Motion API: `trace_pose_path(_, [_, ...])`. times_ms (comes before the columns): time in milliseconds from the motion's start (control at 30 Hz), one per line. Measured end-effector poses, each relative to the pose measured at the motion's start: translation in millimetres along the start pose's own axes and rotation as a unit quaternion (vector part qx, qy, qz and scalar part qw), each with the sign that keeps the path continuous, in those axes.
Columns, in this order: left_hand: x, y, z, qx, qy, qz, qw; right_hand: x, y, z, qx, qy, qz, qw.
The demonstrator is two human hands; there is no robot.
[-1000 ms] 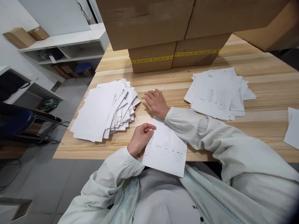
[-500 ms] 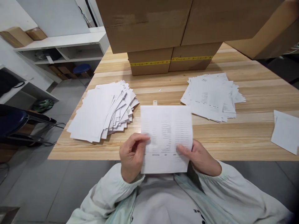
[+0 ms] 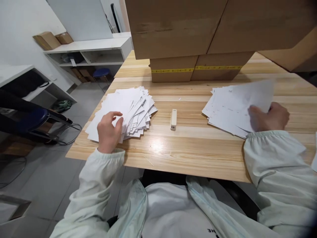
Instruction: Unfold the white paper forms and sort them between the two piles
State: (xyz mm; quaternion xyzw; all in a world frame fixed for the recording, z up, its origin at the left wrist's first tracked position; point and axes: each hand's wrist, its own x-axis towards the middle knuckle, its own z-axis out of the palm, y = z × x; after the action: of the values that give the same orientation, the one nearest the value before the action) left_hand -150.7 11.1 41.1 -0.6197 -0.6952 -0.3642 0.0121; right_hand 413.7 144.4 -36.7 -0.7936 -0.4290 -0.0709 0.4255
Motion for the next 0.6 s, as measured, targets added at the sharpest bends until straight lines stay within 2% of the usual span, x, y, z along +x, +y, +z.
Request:
trace_pose_path(67, [24.6,-5.5,5.5,0.089,-0.061,-0.017,0.994,-6.2,6.5,-6.0,-0.138,-0.016,0.032,0.990])
trace_pose_path(100, [35.1,-4.4,9.3,0.134,-0.088,-0.020,0.987,-12.4,4.3,-10.7,-0.164,-0.009,0.038,0.986])
trace_pose_path(133, [44.2,-1.4,13.6,0.177,-0.115,-0.025,0.977,-20.2,-0.9,-15.6,-0.167,0.006,0.015,0.986])
trace_pose_path(233, [61.7,11.4,26.7,0.260,-0.173,-0.054,0.948,-51.3,-28.3,-27.1,-0.082,0.019,-0.071,0.994])
trace_pose_path(300, [66.5,17.8,33.4,0.274,-0.186,-0.078,0.940,-76.0,-50.3,-31.2,0.025,-0.009,-0.104,0.994])
trace_pose_path(400, [68.2,20.7,37.8,0.277,-0.187,-0.095,0.938,-111.7,-80.6,-34.9,0.144,-0.057,-0.137,0.978])
trace_pose_path(500, [68.9,18.8,36.5,0.284,-0.198,-0.095,0.933,-136.6,-101.8,-38.4,0.179,-0.106,-0.156,0.966])
trace_pose_path(600, [71.7,16.0,33.9,0.287,-0.202,-0.089,0.932,-147.5,-110.7,-40.9,0.193,-0.145,-0.165,0.956])
